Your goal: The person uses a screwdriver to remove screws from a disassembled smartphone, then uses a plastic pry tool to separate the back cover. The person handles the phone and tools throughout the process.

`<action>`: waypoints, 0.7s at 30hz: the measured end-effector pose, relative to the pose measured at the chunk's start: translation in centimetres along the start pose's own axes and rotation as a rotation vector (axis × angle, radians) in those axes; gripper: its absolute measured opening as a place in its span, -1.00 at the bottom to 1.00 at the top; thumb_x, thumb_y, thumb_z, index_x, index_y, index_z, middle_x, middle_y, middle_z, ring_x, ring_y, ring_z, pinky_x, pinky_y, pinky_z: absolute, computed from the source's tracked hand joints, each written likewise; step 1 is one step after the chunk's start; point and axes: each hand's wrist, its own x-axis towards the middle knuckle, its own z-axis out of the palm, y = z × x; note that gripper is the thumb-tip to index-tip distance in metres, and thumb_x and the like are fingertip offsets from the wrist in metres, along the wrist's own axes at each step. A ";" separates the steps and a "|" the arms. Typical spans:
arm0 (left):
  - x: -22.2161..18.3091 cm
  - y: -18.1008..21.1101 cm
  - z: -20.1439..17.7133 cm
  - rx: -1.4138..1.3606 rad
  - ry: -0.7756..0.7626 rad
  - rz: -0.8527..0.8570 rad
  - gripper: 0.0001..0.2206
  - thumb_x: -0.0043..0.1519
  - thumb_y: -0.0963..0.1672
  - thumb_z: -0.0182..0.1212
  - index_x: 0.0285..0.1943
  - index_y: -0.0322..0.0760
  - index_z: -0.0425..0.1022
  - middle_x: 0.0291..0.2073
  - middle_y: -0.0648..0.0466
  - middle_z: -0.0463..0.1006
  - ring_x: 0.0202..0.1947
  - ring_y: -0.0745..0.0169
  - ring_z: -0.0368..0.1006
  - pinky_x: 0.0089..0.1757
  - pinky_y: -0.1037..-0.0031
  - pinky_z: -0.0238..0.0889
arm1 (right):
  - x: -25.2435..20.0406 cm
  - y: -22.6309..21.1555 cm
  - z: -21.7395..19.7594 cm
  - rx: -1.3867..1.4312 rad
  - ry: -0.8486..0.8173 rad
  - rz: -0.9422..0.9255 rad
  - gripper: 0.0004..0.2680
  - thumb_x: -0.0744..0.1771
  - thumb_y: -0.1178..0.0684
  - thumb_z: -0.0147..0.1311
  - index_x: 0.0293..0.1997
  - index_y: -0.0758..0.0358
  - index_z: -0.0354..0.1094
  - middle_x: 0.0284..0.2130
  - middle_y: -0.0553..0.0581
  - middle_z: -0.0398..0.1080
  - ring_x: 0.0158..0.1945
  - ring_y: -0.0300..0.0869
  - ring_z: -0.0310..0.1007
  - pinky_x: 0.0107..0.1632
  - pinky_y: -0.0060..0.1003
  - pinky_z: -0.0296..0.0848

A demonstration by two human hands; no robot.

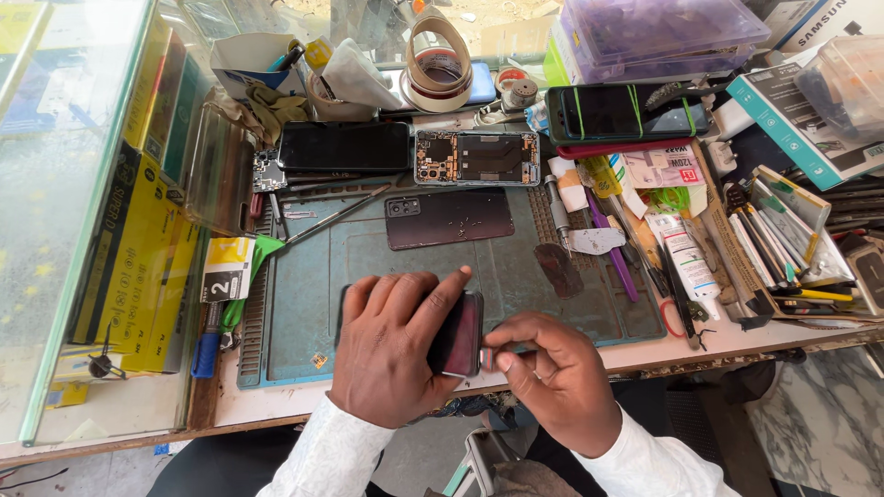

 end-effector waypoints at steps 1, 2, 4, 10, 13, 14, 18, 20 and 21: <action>0.1 0.0 0.2 0.018 -0.004 -0.018 -0.09 -0.28 -0.02 0.53 0.38 -0.23 0.34 -0.08 -0.01 0.50 -0.01 -0.06 0.42 0.05 0.07 0.06 | 0.0 0.1 -0.1 0.043 0.010 0.053 -0.85 0.38 0.16 0.10 0.01 0.38 0.44 -0.16 0.16 0.46 -0.11 -0.18 0.56 -0.01 -0.24 0.62; 0.1 -0.1 0.4 0.040 0.000 -0.039 -0.08 -0.30 -0.05 0.54 0.39 -0.21 0.34 -0.08 -0.01 0.50 -0.01 -0.04 0.42 0.07 0.06 0.06 | 0.2 0.3 -0.2 0.085 0.019 0.106 -0.83 0.37 0.14 0.09 0.02 0.39 0.44 -0.19 0.16 0.48 -0.14 -0.19 0.56 -0.03 -0.24 0.64; 0.3 -0.2 0.9 0.084 0.008 -0.080 -0.06 -0.34 -0.10 0.54 0.40 -0.16 0.34 -0.08 0.01 0.49 0.00 -0.02 0.42 0.09 0.06 0.04 | 0.4 0.4 -0.4 0.119 0.049 0.189 -0.82 0.36 0.13 0.09 0.01 0.40 0.45 -0.23 0.15 0.51 -0.20 -0.20 0.57 -0.07 -0.24 0.65; 0.1 -0.6 2.0 0.122 -0.006 -0.084 -0.07 -0.32 -0.11 0.55 0.41 -0.11 0.34 -0.09 0.03 0.48 0.01 0.01 0.40 0.10 0.07 0.01 | 1.8 0.8 -0.4 0.036 0.112 0.252 -0.85 0.32 0.16 0.21 -0.08 0.39 0.46 -0.34 0.11 0.51 -0.30 -0.24 0.57 -0.17 -0.28 0.65; 0.1 -0.8 2.3 0.140 -0.027 -0.101 -0.08 -0.30 -0.11 0.55 0.41 -0.10 0.34 -0.12 0.04 0.48 0.00 0.02 0.40 0.12 0.05 -0.01 | 2.2 0.7 -0.3 -0.003 0.129 0.264 -0.88 0.31 0.20 0.21 -0.11 0.39 0.48 -0.34 0.11 0.53 -0.30 -0.25 0.58 -0.18 -0.30 0.66; 0.1 -0.8 2.4 0.145 -0.026 -0.105 -0.09 -0.30 -0.12 0.54 0.41 -0.10 0.35 -0.11 0.05 0.48 0.01 0.03 0.40 0.13 0.06 -0.01 | 2.2 0.7 -0.3 -0.018 0.133 0.267 -0.88 0.31 0.21 0.20 -0.11 0.38 0.48 -0.34 0.11 0.54 -0.30 -0.25 0.59 -0.17 -0.30 0.67; 0.1 -0.8 2.5 0.167 -0.021 -0.116 -0.09 -0.31 -0.12 0.53 0.40 -0.09 0.36 -0.10 0.06 0.48 0.01 0.05 0.40 0.13 0.06 -0.01 | 2.3 0.6 -0.3 -0.048 0.138 0.279 -0.90 0.31 0.23 0.19 -0.13 0.39 0.50 -0.35 0.14 0.55 -0.28 -0.22 0.62 -0.15 -0.28 0.70; 0.0 -0.8 2.5 0.169 -0.018 -0.116 -0.10 -0.30 -0.10 0.54 0.40 -0.09 0.36 -0.11 0.06 0.48 0.01 0.04 0.40 0.12 0.06 -0.01 | 2.3 0.7 -0.3 -0.048 0.138 0.273 -0.90 0.31 0.24 0.18 -0.14 0.39 0.49 -0.35 0.15 0.55 -0.28 -0.20 0.64 -0.13 -0.26 0.72; 0.0 -0.8 2.5 0.164 -0.018 -0.115 -0.11 -0.28 -0.09 0.55 0.40 -0.10 0.36 -0.11 0.05 0.48 0.01 0.04 0.40 0.12 0.06 -0.01 | 2.3 0.7 -0.3 -0.047 0.136 0.270 -0.91 0.31 0.24 0.18 -0.14 0.39 0.49 -0.35 0.15 0.56 -0.28 -0.19 0.64 -0.12 -0.25 0.72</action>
